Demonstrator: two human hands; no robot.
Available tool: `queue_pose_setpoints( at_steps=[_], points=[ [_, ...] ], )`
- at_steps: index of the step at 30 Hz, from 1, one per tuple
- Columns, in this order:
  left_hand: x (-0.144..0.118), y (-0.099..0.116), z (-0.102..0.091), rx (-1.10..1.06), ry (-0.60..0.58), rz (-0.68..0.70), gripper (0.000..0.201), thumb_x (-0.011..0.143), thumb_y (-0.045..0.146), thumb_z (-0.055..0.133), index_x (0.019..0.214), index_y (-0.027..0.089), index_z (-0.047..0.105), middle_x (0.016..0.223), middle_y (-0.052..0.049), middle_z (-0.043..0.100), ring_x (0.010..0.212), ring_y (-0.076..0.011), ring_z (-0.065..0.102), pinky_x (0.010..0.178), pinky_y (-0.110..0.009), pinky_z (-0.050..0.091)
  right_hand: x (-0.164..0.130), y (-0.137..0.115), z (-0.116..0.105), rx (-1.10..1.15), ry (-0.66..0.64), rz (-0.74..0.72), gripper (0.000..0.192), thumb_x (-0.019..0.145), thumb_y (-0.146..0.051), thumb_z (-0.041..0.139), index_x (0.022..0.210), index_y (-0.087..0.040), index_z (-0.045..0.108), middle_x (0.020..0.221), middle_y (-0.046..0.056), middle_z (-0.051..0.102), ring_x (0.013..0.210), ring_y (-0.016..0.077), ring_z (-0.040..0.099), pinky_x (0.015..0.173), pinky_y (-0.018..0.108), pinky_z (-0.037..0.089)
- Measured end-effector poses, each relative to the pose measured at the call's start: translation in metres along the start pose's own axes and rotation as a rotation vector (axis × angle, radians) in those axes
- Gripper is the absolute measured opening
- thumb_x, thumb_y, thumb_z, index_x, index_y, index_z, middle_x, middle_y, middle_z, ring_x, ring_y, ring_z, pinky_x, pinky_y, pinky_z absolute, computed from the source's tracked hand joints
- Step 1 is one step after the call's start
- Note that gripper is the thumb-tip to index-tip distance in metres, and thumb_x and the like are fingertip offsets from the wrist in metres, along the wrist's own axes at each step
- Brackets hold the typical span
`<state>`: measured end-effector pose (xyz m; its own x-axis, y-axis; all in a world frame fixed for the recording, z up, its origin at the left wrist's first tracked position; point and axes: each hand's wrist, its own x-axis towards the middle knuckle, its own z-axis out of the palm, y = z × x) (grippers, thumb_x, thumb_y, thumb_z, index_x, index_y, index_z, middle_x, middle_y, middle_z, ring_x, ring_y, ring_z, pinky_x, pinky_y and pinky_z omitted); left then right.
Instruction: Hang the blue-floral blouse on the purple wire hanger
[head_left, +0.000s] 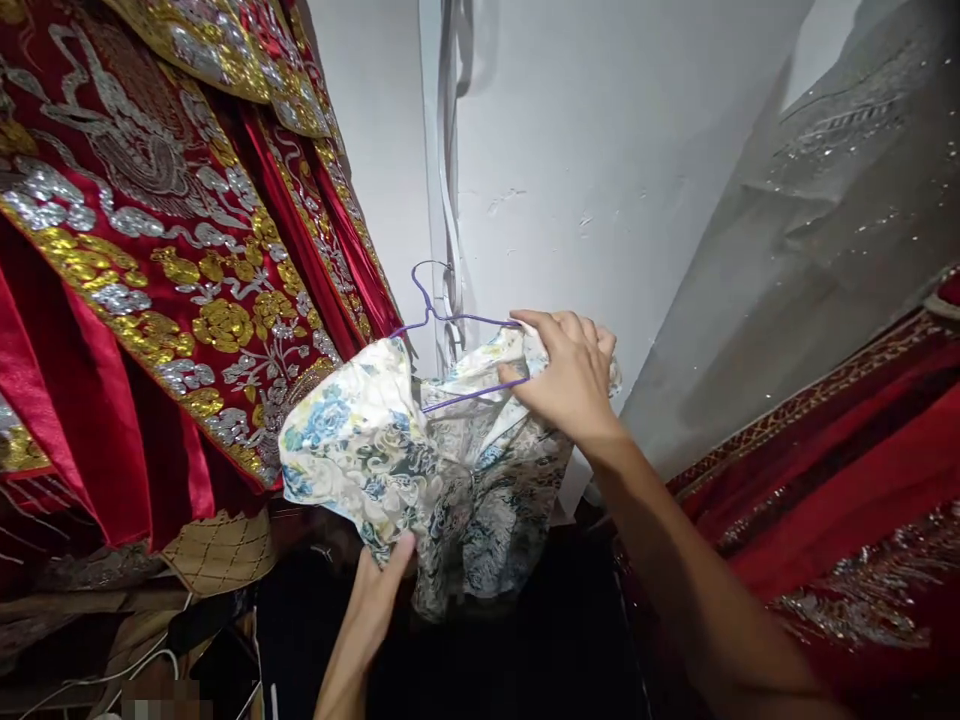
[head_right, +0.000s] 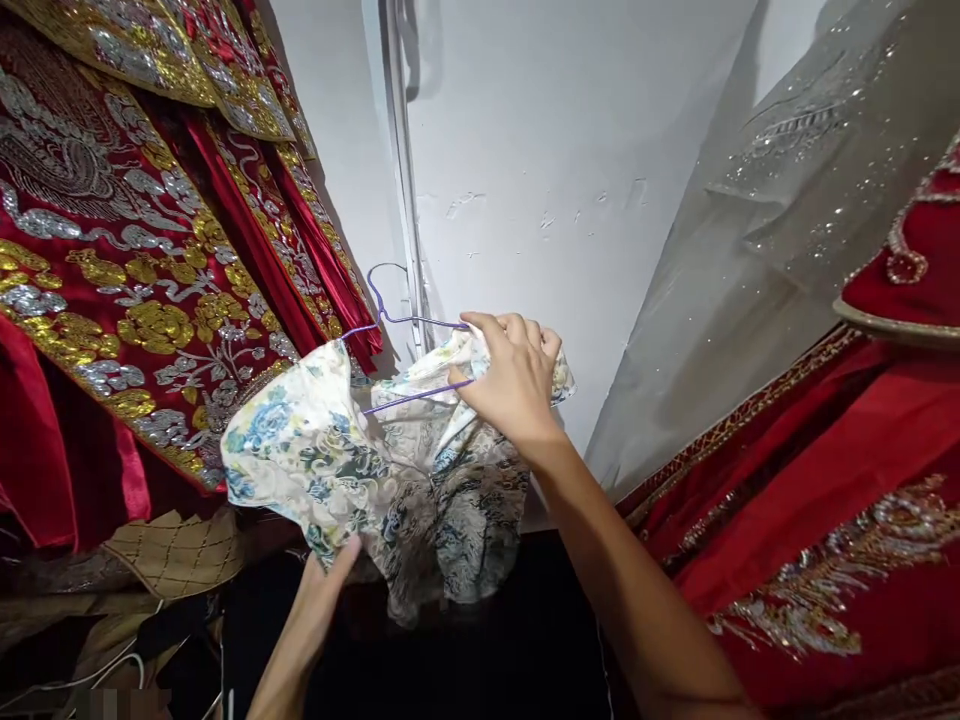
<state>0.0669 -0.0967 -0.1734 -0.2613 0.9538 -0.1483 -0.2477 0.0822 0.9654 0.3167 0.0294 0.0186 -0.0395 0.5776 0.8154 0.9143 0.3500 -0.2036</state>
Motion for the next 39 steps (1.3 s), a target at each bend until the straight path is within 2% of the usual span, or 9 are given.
queue_pose_setpoints(
  at_steps=[6,10,17,20,24,29,30,34,39],
  points=[
    [0.008,-0.001,0.013,-0.036,0.100,0.010,0.046,0.078,0.045,0.081,0.114,0.017,0.073,0.129,-0.011,0.072,0.138,-0.0336,0.054,0.123,-0.046,0.032,0.010,0.004,0.000,-0.020,0.042,0.027,0.056,0.079,-0.035,0.067,0.134,-0.026,0.059,0.114,0.013,0.058,0.114,0.0374,0.051,0.101,0.056,0.033],
    [0.009,-0.015,0.004,-0.035,0.158,-0.069,0.050,0.080,0.048,0.079,0.119,0.019,0.069,0.134,-0.012,0.069,0.140,-0.0324,0.053,0.123,-0.046,0.032,-0.020,0.012,-0.007,0.029,0.028,0.108,0.062,0.076,-0.027,0.065,0.137,-0.026,0.055,0.122,0.013,0.060,0.121,0.0394,0.052,0.107,0.063,0.033],
    [0.008,-0.043,0.004,-0.241,0.158,-0.127,0.067,0.085,0.057,0.072,0.141,0.024,0.056,0.147,-0.011,0.060,0.144,-0.0291,0.047,0.123,-0.042,0.034,-0.075,-0.022,0.029,0.849,-0.073,0.155,0.078,0.072,-0.003,0.040,0.149,-0.020,0.040,0.152,0.011,0.050,0.146,0.0246,0.044,0.122,0.049,0.036],
    [0.008,-0.037,0.013,-0.245,0.182,-0.090,0.067,0.085,0.051,0.074,0.145,0.027,0.053,0.146,-0.008,0.061,0.145,-0.0271,0.047,0.122,-0.041,0.036,-0.073,-0.049,0.037,1.070,-0.185,0.133,0.070,0.075,-0.004,0.040,0.142,-0.022,0.049,0.144,0.009,0.059,0.141,0.0237,0.050,0.118,0.049,0.041],
    [0.003,-0.030,0.016,-0.200,0.144,-0.072,0.070,0.083,0.044,0.078,0.146,0.026,0.051,0.150,-0.009,0.057,0.143,-0.0282,0.049,0.122,-0.042,0.036,-0.086,-0.052,0.028,1.266,-0.487,0.055,0.044,0.085,-0.014,0.050,0.126,-0.023,0.066,0.112,0.009,0.075,0.109,0.0274,0.070,0.090,0.047,0.058],
    [-0.011,-0.032,0.019,-0.149,0.118,-0.133,0.069,0.080,0.045,0.081,0.141,0.025,0.056,0.150,-0.010,0.056,0.147,-0.0297,0.044,0.125,-0.042,0.031,-0.160,-0.025,0.027,1.230,-0.042,0.613,0.017,0.092,-0.031,0.061,0.108,-0.027,0.068,0.082,0.002,0.070,0.080,0.0221,0.067,0.076,0.038,0.053],
    [-0.013,-0.032,0.022,-0.133,0.114,-0.127,0.069,0.078,0.045,0.083,0.139,0.024,0.058,0.149,-0.011,0.057,0.147,-0.0300,0.043,0.126,-0.042,0.028,-0.176,-0.022,0.031,1.184,-0.078,0.695,0.013,0.092,-0.035,0.061,0.100,-0.026,0.068,0.077,0.001,0.067,0.074,0.0211,0.063,0.072,0.036,0.051],
    [-0.016,-0.032,0.038,-0.102,-0.009,-0.065,0.070,0.074,0.046,0.085,0.135,0.020,0.063,0.148,-0.011,0.059,0.149,-0.0335,0.039,0.127,-0.044,0.024,-0.214,-0.028,0.050,1.094,-0.681,0.671,0.038,0.096,-0.053,0.054,0.076,-0.021,0.063,0.067,0.002,0.061,0.064,0.0201,0.055,0.063,0.034,0.042],
    [-0.019,-0.031,0.045,-0.163,-0.045,-0.097,0.067,0.077,0.043,0.082,0.137,0.021,0.062,0.150,-0.011,0.057,0.148,-0.0328,0.041,0.126,-0.043,0.028,-0.212,-0.031,0.061,1.061,-0.663,0.734,0.034,0.094,-0.055,0.056,0.084,-0.023,0.054,0.071,0.000,0.057,0.066,0.0190,0.053,0.063,0.032,0.041]
  ],
)
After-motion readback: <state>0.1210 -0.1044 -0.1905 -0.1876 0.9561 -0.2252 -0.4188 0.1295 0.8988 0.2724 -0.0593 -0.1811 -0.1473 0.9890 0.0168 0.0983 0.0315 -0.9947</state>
